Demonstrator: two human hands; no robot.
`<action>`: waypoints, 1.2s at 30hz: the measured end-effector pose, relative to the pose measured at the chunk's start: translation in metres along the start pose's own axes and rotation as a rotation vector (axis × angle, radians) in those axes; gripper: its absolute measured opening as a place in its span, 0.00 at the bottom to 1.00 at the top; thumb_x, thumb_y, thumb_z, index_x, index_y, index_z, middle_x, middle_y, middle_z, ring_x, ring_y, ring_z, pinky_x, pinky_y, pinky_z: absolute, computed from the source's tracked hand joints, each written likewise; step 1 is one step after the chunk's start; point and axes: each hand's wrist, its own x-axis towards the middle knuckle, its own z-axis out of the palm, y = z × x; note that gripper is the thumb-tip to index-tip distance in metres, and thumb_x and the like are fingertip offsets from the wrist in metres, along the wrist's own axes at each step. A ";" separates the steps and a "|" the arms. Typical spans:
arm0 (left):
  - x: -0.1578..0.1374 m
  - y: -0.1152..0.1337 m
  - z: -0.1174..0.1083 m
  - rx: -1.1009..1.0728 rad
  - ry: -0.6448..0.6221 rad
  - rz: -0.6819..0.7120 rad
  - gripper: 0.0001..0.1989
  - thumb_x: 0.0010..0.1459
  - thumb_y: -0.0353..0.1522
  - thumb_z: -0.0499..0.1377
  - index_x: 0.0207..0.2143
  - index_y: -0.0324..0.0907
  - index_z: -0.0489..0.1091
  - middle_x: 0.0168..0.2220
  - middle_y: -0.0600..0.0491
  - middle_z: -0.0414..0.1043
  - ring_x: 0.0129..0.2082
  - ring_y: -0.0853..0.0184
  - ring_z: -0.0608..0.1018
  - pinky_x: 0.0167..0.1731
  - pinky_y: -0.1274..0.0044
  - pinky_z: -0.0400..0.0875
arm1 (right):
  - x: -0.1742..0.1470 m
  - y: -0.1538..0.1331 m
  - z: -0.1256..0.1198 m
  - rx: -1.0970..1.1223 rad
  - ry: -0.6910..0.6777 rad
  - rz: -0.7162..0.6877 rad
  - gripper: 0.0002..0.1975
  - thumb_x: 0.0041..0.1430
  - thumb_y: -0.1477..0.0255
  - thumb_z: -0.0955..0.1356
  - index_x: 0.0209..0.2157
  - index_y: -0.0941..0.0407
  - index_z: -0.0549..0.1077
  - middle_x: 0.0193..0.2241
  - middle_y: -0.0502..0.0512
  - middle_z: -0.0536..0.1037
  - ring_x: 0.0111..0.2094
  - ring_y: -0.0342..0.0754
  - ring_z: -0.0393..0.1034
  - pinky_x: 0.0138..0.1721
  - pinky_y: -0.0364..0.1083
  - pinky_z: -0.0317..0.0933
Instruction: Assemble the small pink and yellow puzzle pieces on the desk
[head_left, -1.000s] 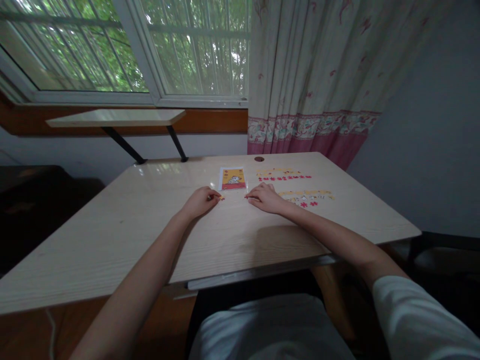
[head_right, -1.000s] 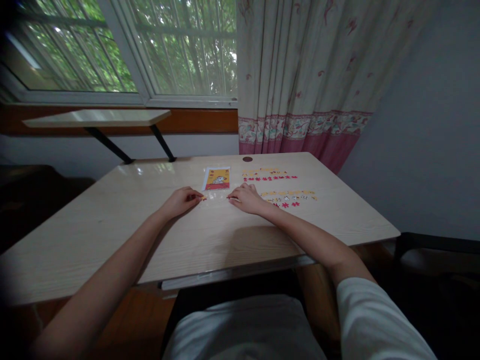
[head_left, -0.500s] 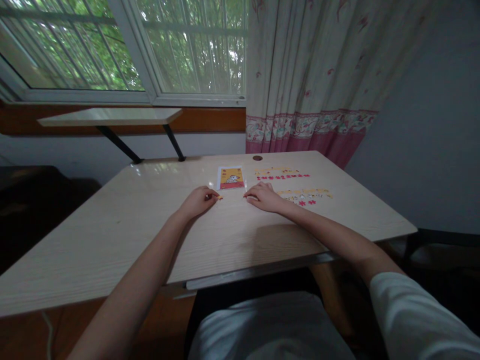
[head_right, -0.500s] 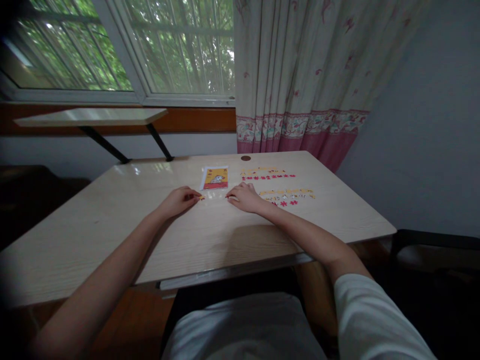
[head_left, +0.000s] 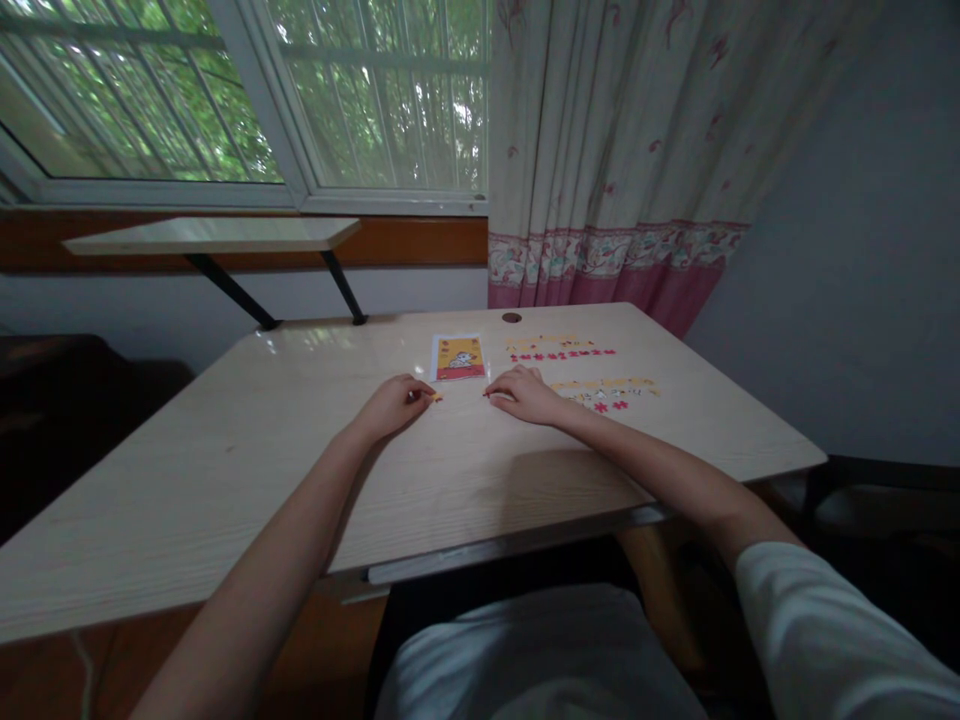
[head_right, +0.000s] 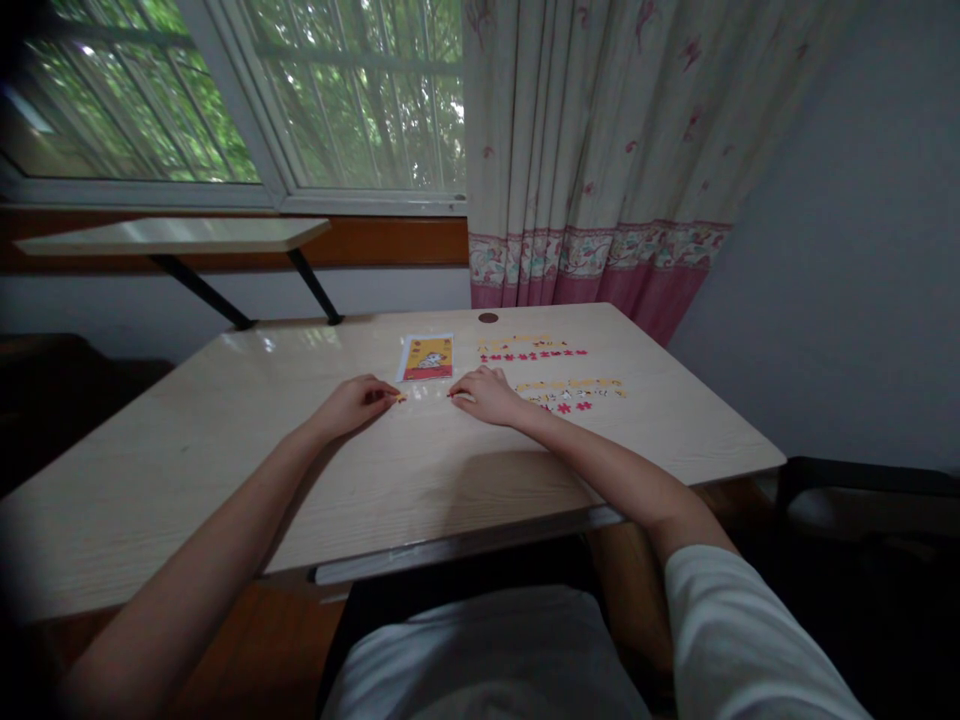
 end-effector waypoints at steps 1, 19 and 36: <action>0.000 0.000 0.000 -0.001 0.002 0.001 0.15 0.55 0.35 0.54 0.37 0.39 0.78 0.28 0.49 0.72 0.28 0.66 0.72 0.31 0.77 0.65 | 0.001 0.001 -0.001 0.003 0.009 -0.001 0.14 0.64 0.65 0.63 0.45 0.54 0.76 0.47 0.57 0.77 0.50 0.54 0.64 0.48 0.51 0.49; 0.001 -0.002 0.001 -0.027 -0.022 -0.009 0.15 0.55 0.35 0.54 0.38 0.37 0.77 0.30 0.49 0.71 0.28 0.67 0.72 0.30 0.77 0.65 | 0.015 0.078 -0.054 -0.028 0.158 0.297 0.13 0.62 0.67 0.63 0.42 0.54 0.78 0.42 0.57 0.79 0.45 0.51 0.69 0.49 0.51 0.56; 0.000 -0.005 0.002 -0.046 -0.019 -0.007 0.17 0.56 0.35 0.54 0.40 0.36 0.76 0.30 0.47 0.72 0.28 0.65 0.73 0.32 0.74 0.66 | 0.087 0.127 -0.048 -0.091 -0.134 0.366 0.14 0.55 0.76 0.67 0.45 0.57 0.76 0.41 0.56 0.79 0.38 0.45 0.71 0.37 0.40 0.59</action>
